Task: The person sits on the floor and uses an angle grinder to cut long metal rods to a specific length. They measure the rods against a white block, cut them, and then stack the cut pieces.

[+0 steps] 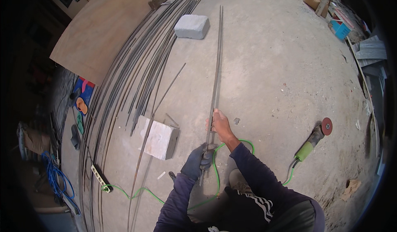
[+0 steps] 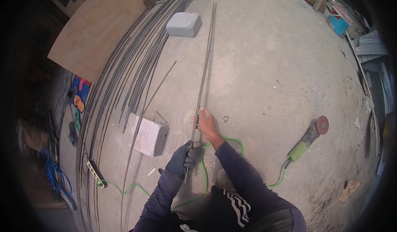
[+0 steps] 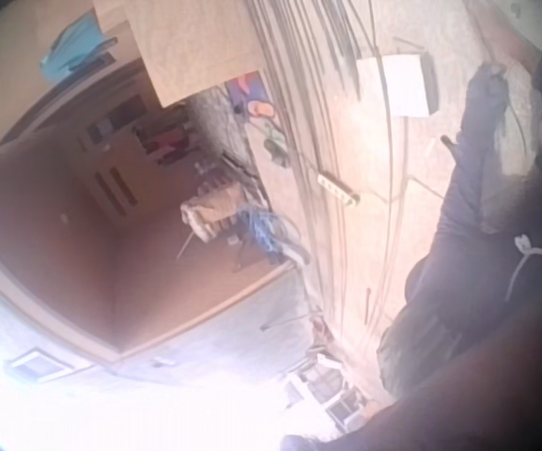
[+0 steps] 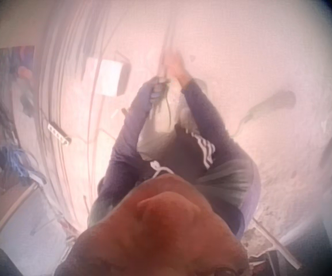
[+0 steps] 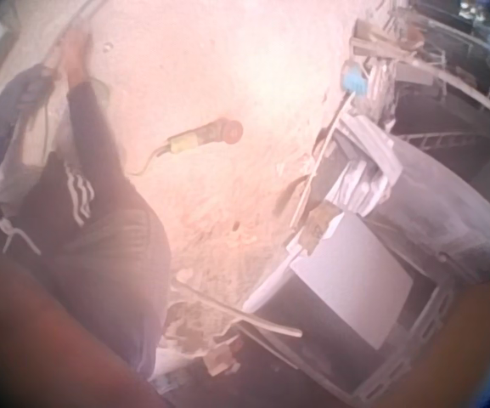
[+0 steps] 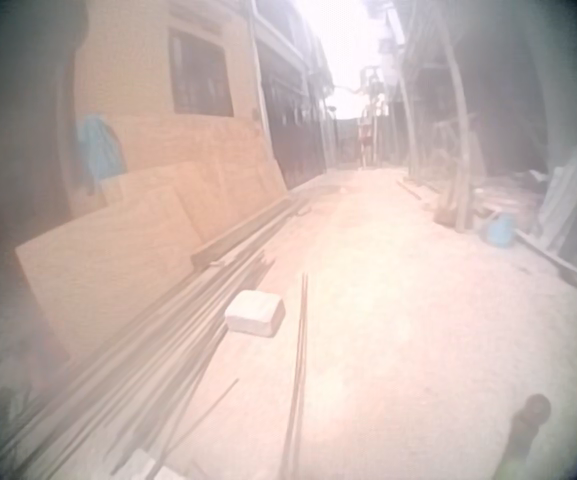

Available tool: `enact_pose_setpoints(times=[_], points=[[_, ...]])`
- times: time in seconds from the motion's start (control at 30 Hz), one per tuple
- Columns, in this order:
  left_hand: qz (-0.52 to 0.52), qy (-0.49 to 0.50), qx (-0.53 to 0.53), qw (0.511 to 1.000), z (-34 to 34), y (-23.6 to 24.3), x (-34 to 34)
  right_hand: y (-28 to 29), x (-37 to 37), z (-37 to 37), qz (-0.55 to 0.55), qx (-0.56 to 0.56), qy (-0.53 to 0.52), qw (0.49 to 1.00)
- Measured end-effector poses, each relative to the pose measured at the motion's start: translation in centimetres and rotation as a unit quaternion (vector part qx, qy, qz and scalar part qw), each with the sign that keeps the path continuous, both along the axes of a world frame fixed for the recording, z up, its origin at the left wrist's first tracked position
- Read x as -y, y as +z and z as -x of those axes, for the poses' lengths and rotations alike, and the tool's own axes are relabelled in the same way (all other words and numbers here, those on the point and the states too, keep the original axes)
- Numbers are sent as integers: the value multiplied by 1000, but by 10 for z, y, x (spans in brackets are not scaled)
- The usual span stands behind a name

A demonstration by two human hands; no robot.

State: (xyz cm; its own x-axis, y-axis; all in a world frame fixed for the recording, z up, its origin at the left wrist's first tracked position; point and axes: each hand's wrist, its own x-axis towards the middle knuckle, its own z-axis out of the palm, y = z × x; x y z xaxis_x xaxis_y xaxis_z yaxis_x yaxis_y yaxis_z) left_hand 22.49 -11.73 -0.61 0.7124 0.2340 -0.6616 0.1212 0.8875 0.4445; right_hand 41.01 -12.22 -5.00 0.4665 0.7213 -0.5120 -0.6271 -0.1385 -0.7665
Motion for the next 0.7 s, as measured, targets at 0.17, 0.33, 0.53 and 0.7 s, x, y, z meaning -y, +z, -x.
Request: enact_pose_setpoints(times=[0.17,0.33,0.53,0.7], points=[[80,25,34,996,26,12,1,1,-64,-56,-42,24,-1,999],[176,52,92,979,37,1,17,-23,-106,-78,171,393,101,898],[163,54,45,984,57,-7,36,-16,-90,-47,212,467,184,839],[128,54,21,990,48,3,44,-11,-87,-44,250,452,213,829]])
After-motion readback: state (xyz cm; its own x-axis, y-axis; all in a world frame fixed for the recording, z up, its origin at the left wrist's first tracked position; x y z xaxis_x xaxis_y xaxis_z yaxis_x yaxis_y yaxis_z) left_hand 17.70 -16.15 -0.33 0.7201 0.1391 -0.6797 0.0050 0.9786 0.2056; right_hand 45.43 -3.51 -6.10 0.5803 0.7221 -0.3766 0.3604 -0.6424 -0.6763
